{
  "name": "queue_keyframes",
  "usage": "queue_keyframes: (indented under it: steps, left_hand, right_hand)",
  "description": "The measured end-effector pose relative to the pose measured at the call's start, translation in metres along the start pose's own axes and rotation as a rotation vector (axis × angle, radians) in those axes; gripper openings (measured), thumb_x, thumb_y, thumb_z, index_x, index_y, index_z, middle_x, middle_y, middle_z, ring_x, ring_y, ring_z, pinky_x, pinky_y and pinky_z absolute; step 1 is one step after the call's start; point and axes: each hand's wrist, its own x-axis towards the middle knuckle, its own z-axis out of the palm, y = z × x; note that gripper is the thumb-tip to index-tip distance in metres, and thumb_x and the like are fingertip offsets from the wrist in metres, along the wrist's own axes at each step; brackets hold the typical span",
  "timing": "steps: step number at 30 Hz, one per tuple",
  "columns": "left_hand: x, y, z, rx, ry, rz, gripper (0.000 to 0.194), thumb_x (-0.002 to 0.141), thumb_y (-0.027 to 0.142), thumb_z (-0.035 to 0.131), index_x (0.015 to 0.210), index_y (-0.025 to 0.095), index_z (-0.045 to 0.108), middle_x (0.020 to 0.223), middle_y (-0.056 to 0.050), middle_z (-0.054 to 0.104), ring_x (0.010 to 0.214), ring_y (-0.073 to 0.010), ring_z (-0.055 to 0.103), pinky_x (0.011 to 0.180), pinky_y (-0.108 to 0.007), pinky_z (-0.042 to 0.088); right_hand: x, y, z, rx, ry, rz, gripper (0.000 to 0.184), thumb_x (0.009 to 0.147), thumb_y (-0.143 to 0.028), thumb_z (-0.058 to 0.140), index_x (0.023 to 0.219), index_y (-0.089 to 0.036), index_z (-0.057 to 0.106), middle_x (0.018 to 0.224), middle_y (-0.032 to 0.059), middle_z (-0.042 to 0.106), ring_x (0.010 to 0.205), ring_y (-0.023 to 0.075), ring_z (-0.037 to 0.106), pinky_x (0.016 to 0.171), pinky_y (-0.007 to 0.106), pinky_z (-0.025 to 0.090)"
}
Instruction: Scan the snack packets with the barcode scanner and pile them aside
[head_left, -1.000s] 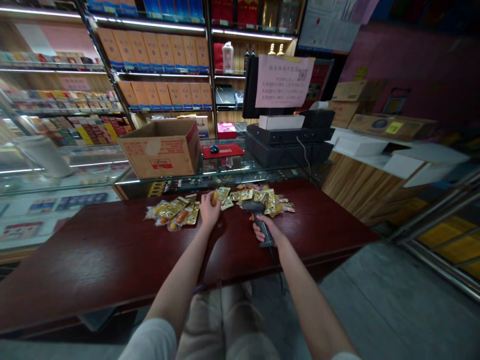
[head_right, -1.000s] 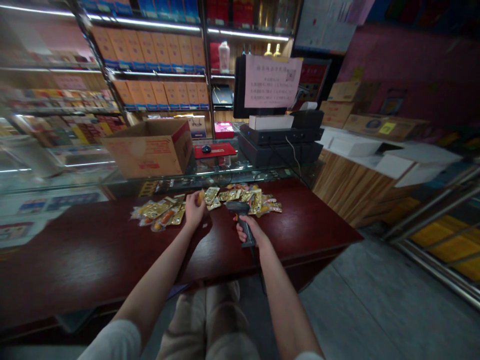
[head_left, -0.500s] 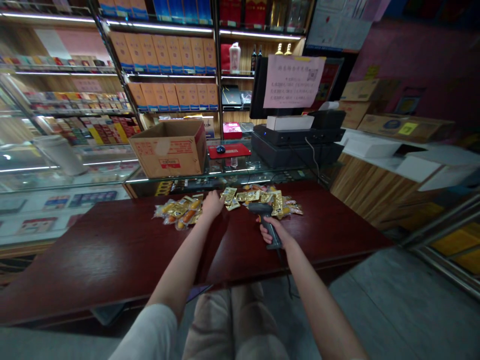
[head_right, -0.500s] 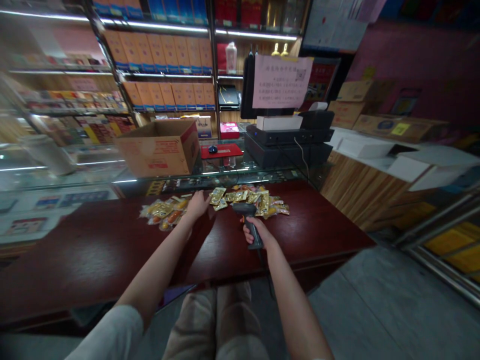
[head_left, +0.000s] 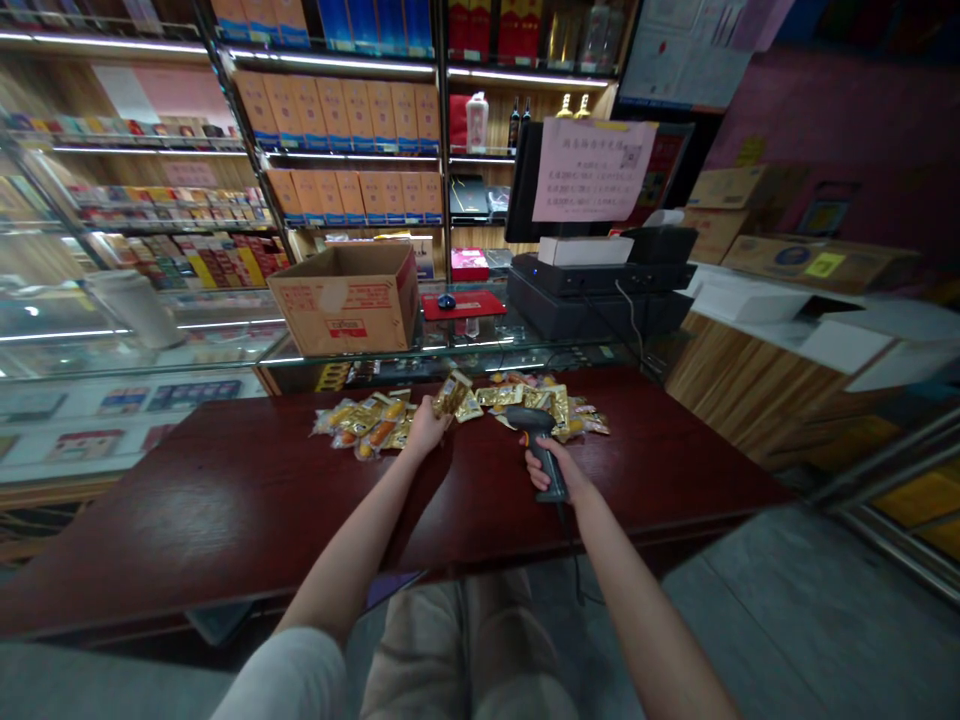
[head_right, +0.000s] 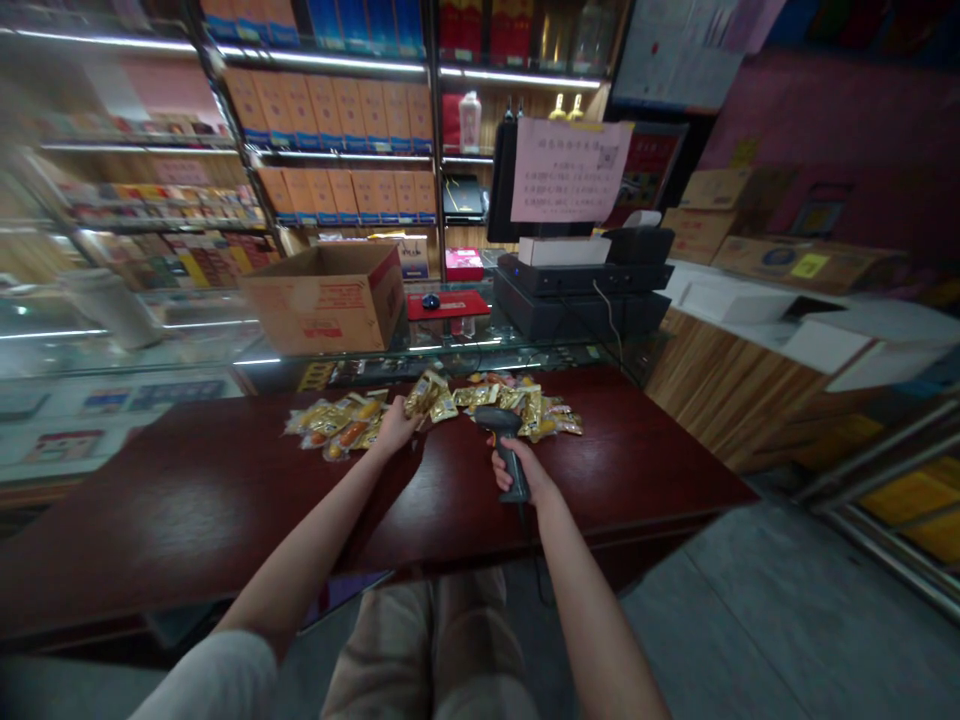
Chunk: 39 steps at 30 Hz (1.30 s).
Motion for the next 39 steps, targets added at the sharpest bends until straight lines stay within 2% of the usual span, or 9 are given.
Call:
queue_keyframes:
  steps: [7,16,19,22,25,28,31,33,39]
  left_hand:
    - [-0.058,-0.002,-0.008,-0.002,-0.016,0.137,0.03,0.067,0.025,0.074,0.086,0.024,0.052,0.079,-0.003,0.064,0.078,-0.024,0.061,0.076,-0.033,0.044]
    - [-0.063,0.0,0.002,0.167,-0.08,0.124,0.025,0.071,0.023,0.071,0.087,0.022,0.052,0.087,-0.008,0.067,0.08,-0.026,0.064,0.074,-0.033,0.046]
    - [-0.063,0.0,0.0,0.154,-0.078,0.158,0.029,0.072,0.022,0.071,0.097,0.021,0.057,0.094,-0.01,0.069,0.087,-0.0279,0.065,0.081,-0.037,0.047]
    - [-0.063,0.006,-0.013,0.285,0.024,0.22,0.045,0.078,0.021,0.066,0.122,0.019,0.057,0.111,-0.016,0.068,0.108,-0.0343,0.061,0.1,-0.05,0.04]
    - [-0.059,0.009,-0.034,0.512,0.293,0.175,0.055,0.085,0.019,0.055,0.139,0.017,0.05,0.133,-0.024,0.057,0.132,-0.0418,0.044,0.11,-0.066,0.021]
    - [-0.054,0.003,-0.049,0.59,0.448,0.203,0.057,0.085,0.014,0.049,0.142,0.017,0.049,0.153,-0.024,0.037,0.148,-0.0399,0.022,0.115,-0.067,0.007]
    - [-0.05,-0.01,-0.048,0.551,0.253,0.364,0.049,0.086,0.016,0.051,0.135,0.019,0.057,0.15,-0.02,0.045,0.147,-0.0347,0.028,0.12,-0.061,0.003]
    - [-0.049,-0.017,-0.04,0.521,0.172,0.371,0.045,0.087,0.022,0.054,0.131,0.019,0.061,0.142,-0.019,0.055,0.143,-0.036,0.036,0.119,-0.062,0.003]
    - [-0.047,-0.012,-0.021,0.876,0.284,0.147,0.062,0.093,0.041,0.046,0.139,0.0,0.053,0.149,-0.028,0.044,0.148,-0.0422,0.023,0.118,-0.064,0.0]
  right_hand:
    - [-0.009,0.005,0.01,-0.064,-0.06,-0.035,0.033,0.083,-0.046,0.063,0.101,-0.021,0.051,0.055,-0.0098,0.048,0.032,0.0058,0.034,0.032,0.02,0.029]
    - [-0.005,0.008,0.007,-0.098,-0.071,-0.014,0.033,0.085,-0.05,0.062,0.095,-0.02,0.051,0.053,-0.0106,0.046,0.03,0.0051,0.031,0.031,0.019,0.03]
    - [-0.004,0.009,0.005,-0.091,-0.065,-0.016,0.031,0.085,-0.048,0.062,0.095,-0.02,0.051,0.053,-0.0107,0.046,0.03,0.0053,0.032,0.031,0.019,0.03]
    - [-0.004,0.009,0.005,-0.069,-0.051,-0.034,0.032,0.084,-0.047,0.063,0.098,-0.02,0.051,0.053,-0.0107,0.047,0.031,0.0055,0.033,0.031,0.019,0.03]
    - [-0.004,0.008,0.006,-0.05,-0.026,-0.042,0.035,0.083,-0.048,0.063,0.101,-0.02,0.052,0.053,-0.0109,0.047,0.031,0.0058,0.033,0.032,0.019,0.029]
    - [-0.004,0.007,0.007,-0.046,-0.006,-0.042,0.035,0.083,-0.047,0.063,0.102,-0.02,0.052,0.053,-0.0108,0.047,0.031,0.0059,0.034,0.032,0.019,0.029]
    - [-0.004,0.006,0.008,-0.051,0.0,-0.043,0.036,0.082,-0.047,0.065,0.101,-0.02,0.052,0.054,-0.0101,0.049,0.031,0.0059,0.036,0.032,0.02,0.029]
    - [-0.005,0.007,0.009,-0.047,0.003,-0.053,0.037,0.081,-0.048,0.067,0.1,-0.02,0.053,0.054,-0.0099,0.05,0.031,0.0058,0.036,0.032,0.02,0.029]
    - [-0.006,0.004,0.008,0.017,0.051,-0.105,0.037,0.078,-0.047,0.071,0.097,-0.02,0.053,0.053,-0.0098,0.051,0.032,0.0062,0.037,0.032,0.02,0.029]
